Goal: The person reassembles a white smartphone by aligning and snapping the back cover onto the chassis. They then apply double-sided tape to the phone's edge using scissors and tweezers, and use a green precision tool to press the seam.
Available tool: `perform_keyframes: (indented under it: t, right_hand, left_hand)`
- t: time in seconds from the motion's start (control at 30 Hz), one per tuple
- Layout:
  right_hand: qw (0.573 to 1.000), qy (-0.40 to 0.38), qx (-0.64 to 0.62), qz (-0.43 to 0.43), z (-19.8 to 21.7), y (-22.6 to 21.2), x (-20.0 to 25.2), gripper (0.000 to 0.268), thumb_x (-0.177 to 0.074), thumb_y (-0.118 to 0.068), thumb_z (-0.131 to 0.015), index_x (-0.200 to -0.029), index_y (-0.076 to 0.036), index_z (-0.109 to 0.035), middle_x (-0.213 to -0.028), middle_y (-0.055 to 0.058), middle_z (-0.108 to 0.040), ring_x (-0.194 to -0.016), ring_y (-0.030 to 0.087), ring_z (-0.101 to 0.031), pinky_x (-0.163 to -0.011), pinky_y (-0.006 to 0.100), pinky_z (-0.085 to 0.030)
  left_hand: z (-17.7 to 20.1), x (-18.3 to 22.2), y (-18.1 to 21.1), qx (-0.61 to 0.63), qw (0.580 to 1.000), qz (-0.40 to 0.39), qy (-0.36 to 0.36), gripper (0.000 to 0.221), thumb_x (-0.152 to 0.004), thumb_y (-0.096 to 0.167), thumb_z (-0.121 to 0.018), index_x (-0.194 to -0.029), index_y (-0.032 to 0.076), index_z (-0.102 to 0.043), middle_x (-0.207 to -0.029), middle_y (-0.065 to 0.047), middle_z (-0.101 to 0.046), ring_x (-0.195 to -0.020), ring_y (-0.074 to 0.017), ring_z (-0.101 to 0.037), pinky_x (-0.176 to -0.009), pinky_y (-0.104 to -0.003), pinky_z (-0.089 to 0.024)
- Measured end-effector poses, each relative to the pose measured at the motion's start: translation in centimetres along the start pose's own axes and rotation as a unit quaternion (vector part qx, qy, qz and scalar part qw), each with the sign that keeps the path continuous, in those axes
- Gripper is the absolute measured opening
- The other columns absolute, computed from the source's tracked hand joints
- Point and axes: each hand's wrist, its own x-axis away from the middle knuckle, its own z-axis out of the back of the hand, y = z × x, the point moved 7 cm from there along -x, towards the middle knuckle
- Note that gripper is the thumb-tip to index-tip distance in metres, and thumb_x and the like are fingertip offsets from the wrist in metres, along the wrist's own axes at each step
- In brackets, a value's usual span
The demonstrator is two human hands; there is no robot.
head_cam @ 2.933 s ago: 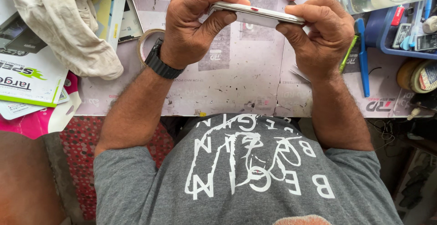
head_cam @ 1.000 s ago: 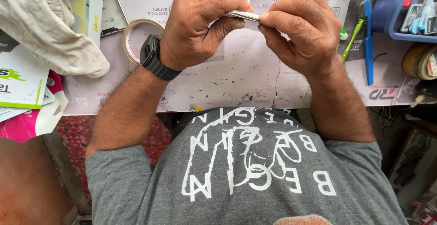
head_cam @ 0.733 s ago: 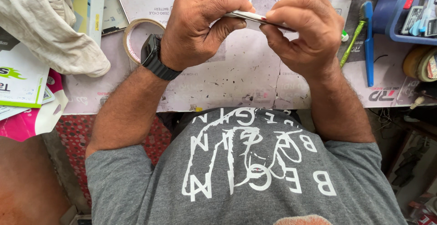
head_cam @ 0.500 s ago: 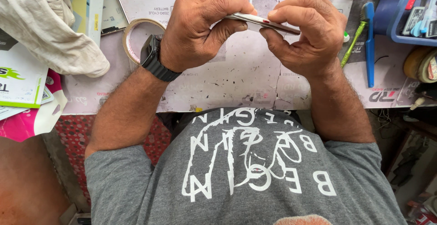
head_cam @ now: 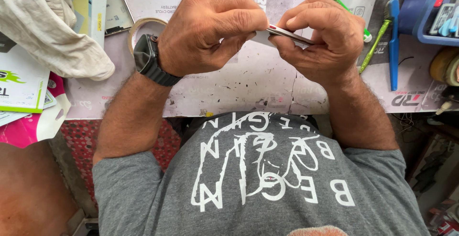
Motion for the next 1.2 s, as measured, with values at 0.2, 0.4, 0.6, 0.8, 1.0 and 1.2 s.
perform_keyframes:
  t: [0.2,0.4,0.6,0.8,1.0,1.2]
  right_hand:
    - [0.999,-0.014,-0.021,-0.031,-0.3,-0.1,-0.5,0.033,-0.084,0.009,-0.087,-0.101,0.004,-0.059,-0.088,0.018,-0.073,-0.056,0.005,-0.048,-0.04,0.022,-0.03]
    - [0.999,-0.028,-0.003,-0.029,-0.2,-0.3,0.0,0.033,-0.088,0.006,-0.089,-0.099,0.0,-0.059,-0.093,0.017,-0.074,-0.06,0.008,-0.048,-0.044,0.024,-0.03]
    - [0.999,-0.031,-0.019,-0.031,-0.2,-0.3,0.2,0.032,-0.091,0.005,-0.089,-0.1,0.0,-0.058,-0.094,0.016,-0.073,-0.065,0.01,-0.052,-0.044,0.024,-0.031]
    - [0.999,-0.034,-0.022,-0.016,-0.4,-0.3,0.1,0.032,-0.088,0.004,-0.09,-0.097,0.0,-0.059,-0.089,0.016,-0.072,-0.062,0.01,-0.051,-0.042,0.023,-0.03]
    - [0.999,-0.034,-0.027,0.002,-0.6,-0.4,-0.3,0.031,-0.084,0.004,-0.089,-0.093,0.001,-0.059,-0.085,0.017,-0.072,-0.057,0.01,-0.05,-0.043,0.025,-0.03]
    - [0.999,-0.043,-0.022,0.01,-0.7,-0.9,-0.7,0.031,-0.085,0.007,-0.088,-0.095,0.002,-0.059,-0.087,0.017,-0.071,-0.062,0.014,-0.058,-0.047,0.027,-0.04]
  left_hand:
    - [-0.5,0.3,-0.4,0.01,0.999,0.006,-0.042,0.028,-0.097,-0.009,-0.074,-0.12,0.006,-0.068,-0.107,-0.009,-0.072,-0.084,-0.0203,-0.073,-0.067,-0.029,-0.058]
    - [-0.6,0.2,-0.4,0.053,0.998,0.011,-0.042,0.028,-0.094,-0.01,-0.073,-0.117,0.003,-0.067,-0.109,-0.012,-0.071,-0.086,-0.0229,-0.072,-0.069,-0.031,-0.058]
    - [-0.9,0.5,-0.8,0.066,0.996,0.026,-0.052,0.029,-0.093,-0.01,-0.071,-0.117,0.004,-0.067,-0.103,-0.009,-0.071,-0.081,-0.0205,-0.071,-0.066,-0.03,-0.055]
    - [-0.9,0.7,-0.8,0.072,0.996,0.024,-0.049,0.028,-0.092,-0.009,-0.071,-0.115,0.004,-0.066,-0.102,-0.009,-0.07,-0.08,-0.0202,-0.07,-0.065,-0.031,-0.053]
    - [-1.0,1.0,-0.8,0.081,0.995,0.037,-0.055,0.027,-0.094,-0.009,-0.071,-0.117,0.006,-0.067,-0.099,-0.006,-0.068,-0.078,-0.0184,-0.068,-0.065,-0.03,-0.052]
    - [-1.0,0.9,-0.7,0.085,0.994,0.039,-0.059,0.028,-0.094,-0.009,-0.07,-0.117,0.006,-0.066,-0.097,-0.006,-0.067,-0.078,-0.0186,-0.068,-0.066,-0.031,-0.052]
